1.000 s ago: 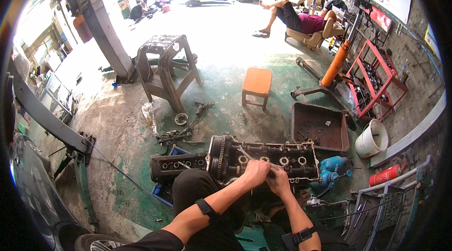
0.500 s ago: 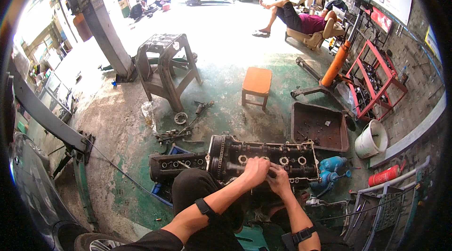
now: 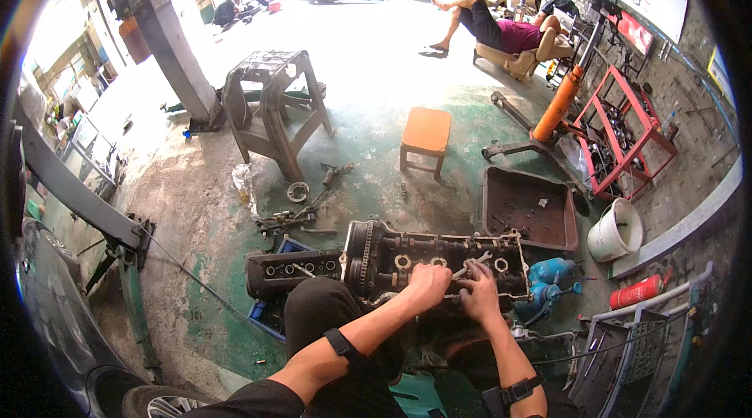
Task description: The person works on a disassembled engine block, using a wrench to tighten bolts on the cylinder head. The person adjusts their position and continues tightening bolts across the engine head.
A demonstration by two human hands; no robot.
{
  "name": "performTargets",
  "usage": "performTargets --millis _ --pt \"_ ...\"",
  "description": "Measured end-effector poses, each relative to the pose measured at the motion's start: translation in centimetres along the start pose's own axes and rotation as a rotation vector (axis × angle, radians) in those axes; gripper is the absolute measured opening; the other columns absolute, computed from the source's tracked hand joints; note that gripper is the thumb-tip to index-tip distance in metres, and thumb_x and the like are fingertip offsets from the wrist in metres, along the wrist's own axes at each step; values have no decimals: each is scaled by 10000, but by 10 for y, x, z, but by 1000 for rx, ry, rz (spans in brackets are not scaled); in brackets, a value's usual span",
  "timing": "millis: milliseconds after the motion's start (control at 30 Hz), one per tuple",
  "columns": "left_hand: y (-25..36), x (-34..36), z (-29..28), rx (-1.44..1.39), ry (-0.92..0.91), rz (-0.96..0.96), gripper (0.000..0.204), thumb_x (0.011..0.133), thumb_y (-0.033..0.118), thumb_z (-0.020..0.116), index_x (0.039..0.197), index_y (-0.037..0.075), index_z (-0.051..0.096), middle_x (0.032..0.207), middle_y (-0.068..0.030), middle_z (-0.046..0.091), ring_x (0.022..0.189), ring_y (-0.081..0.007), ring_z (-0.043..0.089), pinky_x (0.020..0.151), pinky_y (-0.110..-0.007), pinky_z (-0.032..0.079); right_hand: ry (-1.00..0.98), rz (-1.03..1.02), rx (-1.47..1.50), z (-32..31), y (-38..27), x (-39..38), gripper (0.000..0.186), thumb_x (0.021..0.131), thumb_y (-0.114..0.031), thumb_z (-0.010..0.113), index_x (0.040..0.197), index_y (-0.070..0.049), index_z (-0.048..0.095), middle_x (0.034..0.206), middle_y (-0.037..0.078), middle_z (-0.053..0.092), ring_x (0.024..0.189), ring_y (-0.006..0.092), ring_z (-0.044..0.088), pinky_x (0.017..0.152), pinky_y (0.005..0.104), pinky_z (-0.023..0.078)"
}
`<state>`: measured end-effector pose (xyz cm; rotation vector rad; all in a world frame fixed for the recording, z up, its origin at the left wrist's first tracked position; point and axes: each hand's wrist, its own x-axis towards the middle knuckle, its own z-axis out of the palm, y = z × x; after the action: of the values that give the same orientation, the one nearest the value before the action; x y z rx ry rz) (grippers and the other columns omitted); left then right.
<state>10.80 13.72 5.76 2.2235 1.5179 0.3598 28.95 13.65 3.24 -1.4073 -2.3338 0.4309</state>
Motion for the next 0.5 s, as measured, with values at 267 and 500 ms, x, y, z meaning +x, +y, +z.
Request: performTargets --millis 267,500 --pt "-4 -4 -2 11 14 46 94 750 126 591 756 75 670 771 -160 682 739 -330 683 650 -435 523 -17 32 178 41 -15 20 349 683 -87 676 1025 -21 665 1337 220 489 1258 405 412 1064 444 333" --pt "-7 -1 1 6 55 91 105 754 138 604 799 52 643 792 -168 670 763 -345 664 648 -452 512 46 -51 209 28 -21 7 315 691 -48 705 1002 -20 664 1268 140 554 1204 348 467 1014 409 397"
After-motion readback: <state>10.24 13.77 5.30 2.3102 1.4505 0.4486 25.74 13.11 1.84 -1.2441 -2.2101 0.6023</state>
